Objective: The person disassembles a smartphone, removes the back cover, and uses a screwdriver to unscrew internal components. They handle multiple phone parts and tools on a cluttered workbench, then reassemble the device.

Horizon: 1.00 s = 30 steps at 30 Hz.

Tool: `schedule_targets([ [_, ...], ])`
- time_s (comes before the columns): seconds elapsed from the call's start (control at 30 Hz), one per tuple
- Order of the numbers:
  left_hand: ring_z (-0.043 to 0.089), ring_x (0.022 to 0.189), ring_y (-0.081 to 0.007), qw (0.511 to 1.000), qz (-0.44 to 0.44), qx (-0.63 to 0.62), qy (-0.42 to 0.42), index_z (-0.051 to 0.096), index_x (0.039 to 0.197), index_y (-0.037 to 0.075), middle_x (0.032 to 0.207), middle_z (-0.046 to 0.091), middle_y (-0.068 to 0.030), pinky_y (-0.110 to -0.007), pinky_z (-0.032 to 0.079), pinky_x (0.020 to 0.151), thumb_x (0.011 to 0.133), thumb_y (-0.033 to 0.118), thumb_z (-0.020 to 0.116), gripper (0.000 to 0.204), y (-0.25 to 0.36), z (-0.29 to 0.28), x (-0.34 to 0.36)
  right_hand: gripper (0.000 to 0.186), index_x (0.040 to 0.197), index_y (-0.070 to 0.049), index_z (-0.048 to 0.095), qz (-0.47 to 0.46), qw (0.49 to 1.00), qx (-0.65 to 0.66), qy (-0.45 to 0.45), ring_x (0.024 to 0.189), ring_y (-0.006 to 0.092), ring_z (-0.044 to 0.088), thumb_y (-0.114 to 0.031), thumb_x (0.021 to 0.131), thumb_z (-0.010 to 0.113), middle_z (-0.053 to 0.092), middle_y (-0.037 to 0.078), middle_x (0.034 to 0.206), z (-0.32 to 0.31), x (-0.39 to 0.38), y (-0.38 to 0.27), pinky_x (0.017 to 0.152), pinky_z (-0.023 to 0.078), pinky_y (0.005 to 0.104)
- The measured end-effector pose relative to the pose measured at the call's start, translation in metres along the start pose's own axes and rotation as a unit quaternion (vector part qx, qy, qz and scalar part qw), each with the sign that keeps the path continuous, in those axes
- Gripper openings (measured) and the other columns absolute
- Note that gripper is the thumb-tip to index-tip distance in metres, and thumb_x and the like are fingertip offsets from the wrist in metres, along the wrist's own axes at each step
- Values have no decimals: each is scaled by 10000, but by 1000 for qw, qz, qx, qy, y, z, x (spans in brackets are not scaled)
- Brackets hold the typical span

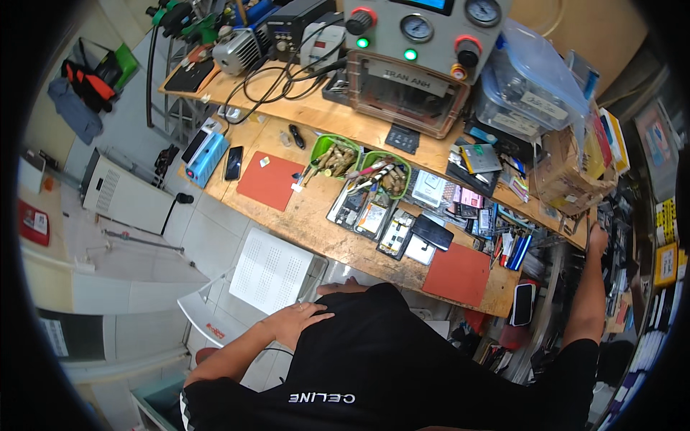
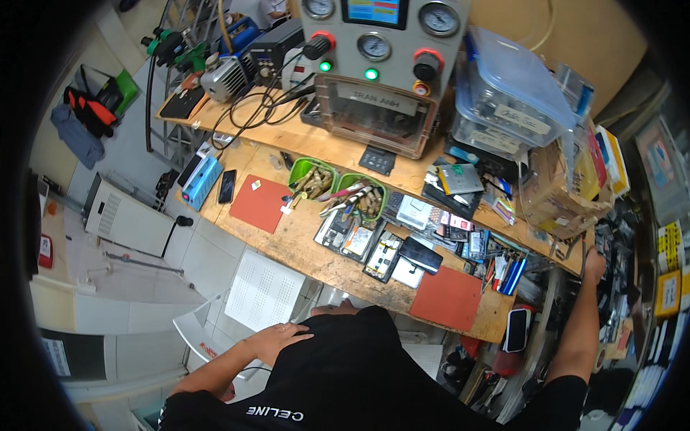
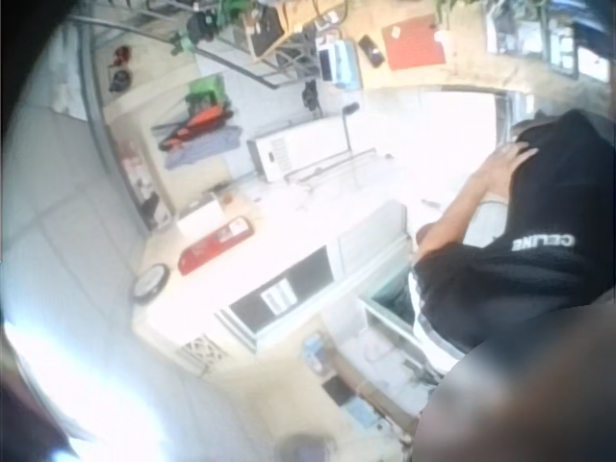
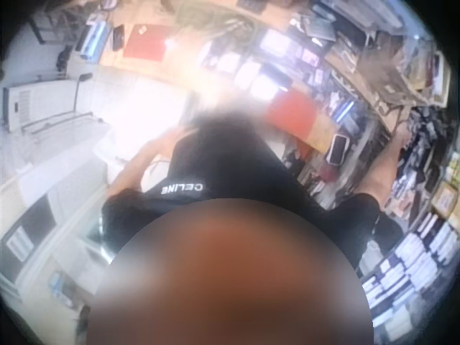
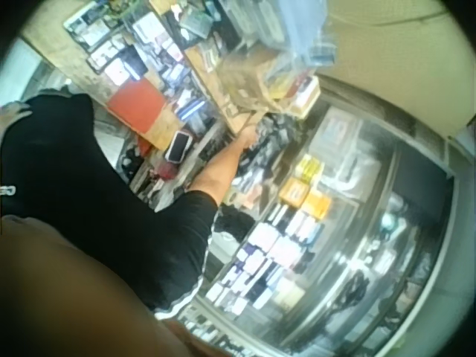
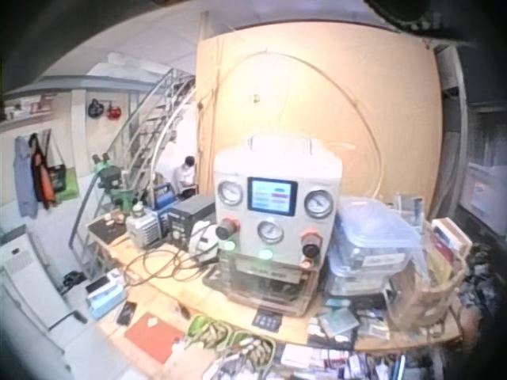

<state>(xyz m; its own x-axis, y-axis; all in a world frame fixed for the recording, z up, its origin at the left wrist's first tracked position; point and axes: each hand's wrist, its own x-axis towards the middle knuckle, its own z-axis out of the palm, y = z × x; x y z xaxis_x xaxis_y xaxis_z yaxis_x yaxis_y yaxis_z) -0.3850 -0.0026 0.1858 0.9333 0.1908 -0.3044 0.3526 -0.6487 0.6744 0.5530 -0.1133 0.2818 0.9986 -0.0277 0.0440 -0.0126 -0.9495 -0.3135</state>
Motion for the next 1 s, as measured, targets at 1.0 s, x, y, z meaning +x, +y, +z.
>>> schedule_targets([
  [1.0,527,1389,-418,1000,-9,-7,15,410,1653,121,1562,478,-230,-491,432,1183,701,526,884,1138,8,2,-1,703,1264,43,743,-38,998,-2,41,1277,458,654,-571,979,555,700,292,1354,1,1,3,1058,496,554],
])
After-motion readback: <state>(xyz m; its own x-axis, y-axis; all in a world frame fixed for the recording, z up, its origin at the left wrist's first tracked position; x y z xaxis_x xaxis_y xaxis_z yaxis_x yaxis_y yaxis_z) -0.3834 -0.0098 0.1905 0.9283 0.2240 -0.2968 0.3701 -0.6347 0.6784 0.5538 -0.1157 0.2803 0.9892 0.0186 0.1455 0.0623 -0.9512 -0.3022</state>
